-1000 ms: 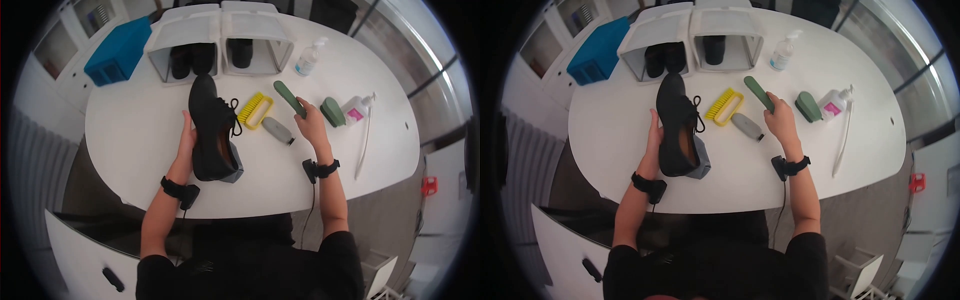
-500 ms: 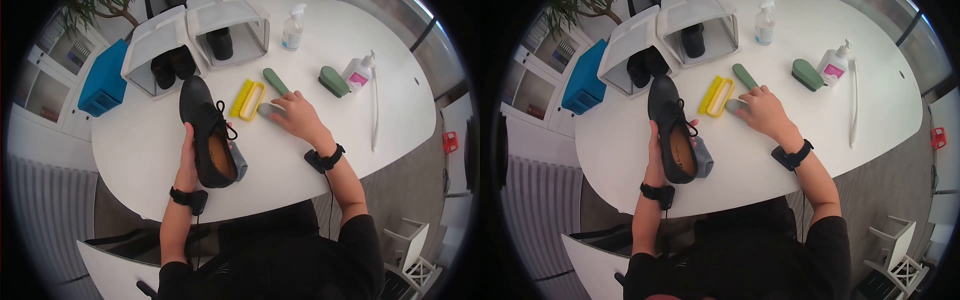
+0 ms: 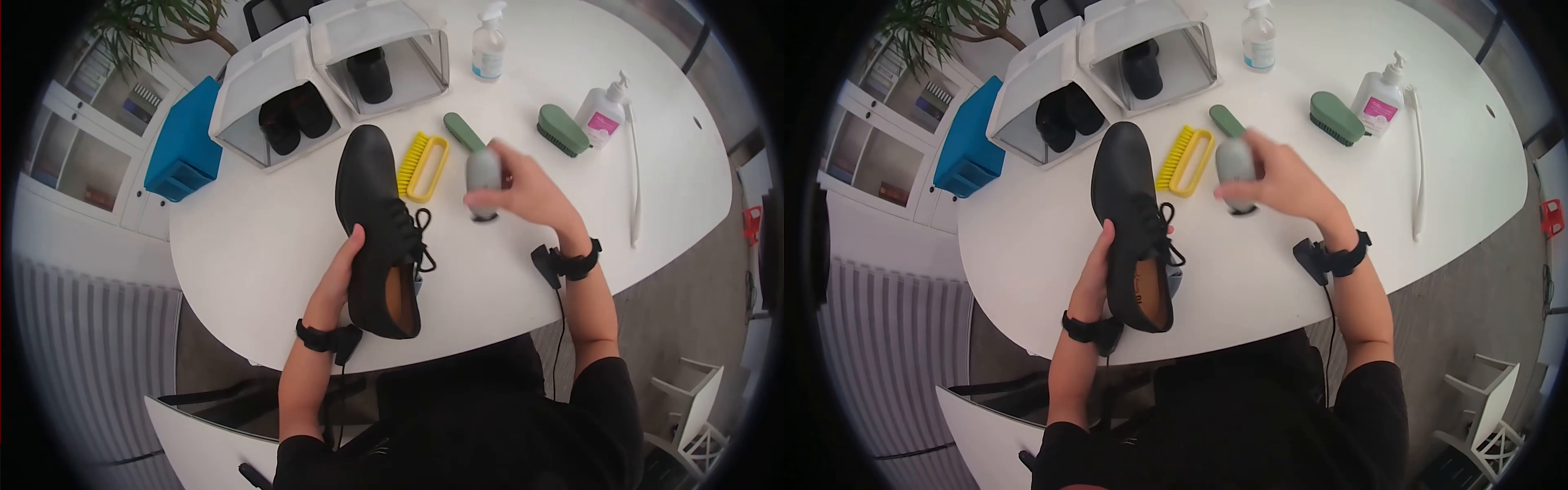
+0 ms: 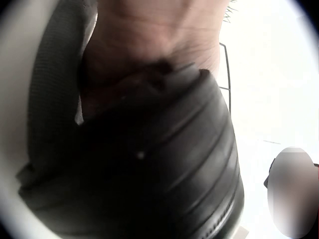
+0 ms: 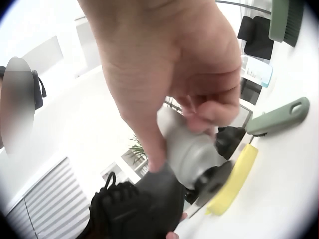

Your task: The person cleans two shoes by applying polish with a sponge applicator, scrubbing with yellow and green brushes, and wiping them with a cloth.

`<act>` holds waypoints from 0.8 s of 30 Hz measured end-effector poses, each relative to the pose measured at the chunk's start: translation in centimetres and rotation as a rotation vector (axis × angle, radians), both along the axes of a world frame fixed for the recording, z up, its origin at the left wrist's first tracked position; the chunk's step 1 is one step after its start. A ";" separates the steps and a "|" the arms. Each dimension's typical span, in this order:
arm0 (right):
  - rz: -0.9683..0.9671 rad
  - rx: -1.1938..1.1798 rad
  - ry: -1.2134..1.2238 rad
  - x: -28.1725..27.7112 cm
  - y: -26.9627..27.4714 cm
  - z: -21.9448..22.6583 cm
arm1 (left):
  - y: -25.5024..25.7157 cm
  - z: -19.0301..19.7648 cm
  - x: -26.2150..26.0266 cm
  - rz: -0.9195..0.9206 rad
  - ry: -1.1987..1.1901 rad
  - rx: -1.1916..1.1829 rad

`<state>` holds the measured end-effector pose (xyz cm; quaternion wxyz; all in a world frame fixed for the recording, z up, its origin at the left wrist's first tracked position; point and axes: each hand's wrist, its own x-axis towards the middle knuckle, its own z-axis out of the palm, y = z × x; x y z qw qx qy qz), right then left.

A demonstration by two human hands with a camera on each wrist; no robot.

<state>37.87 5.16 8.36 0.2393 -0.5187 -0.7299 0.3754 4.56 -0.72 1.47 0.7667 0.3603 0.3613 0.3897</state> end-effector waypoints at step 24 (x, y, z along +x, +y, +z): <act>0.329 0.579 0.335 -4.3 -5.2 -1.1 | -2.2 2.0 4.1 -0.110 0.622 0.356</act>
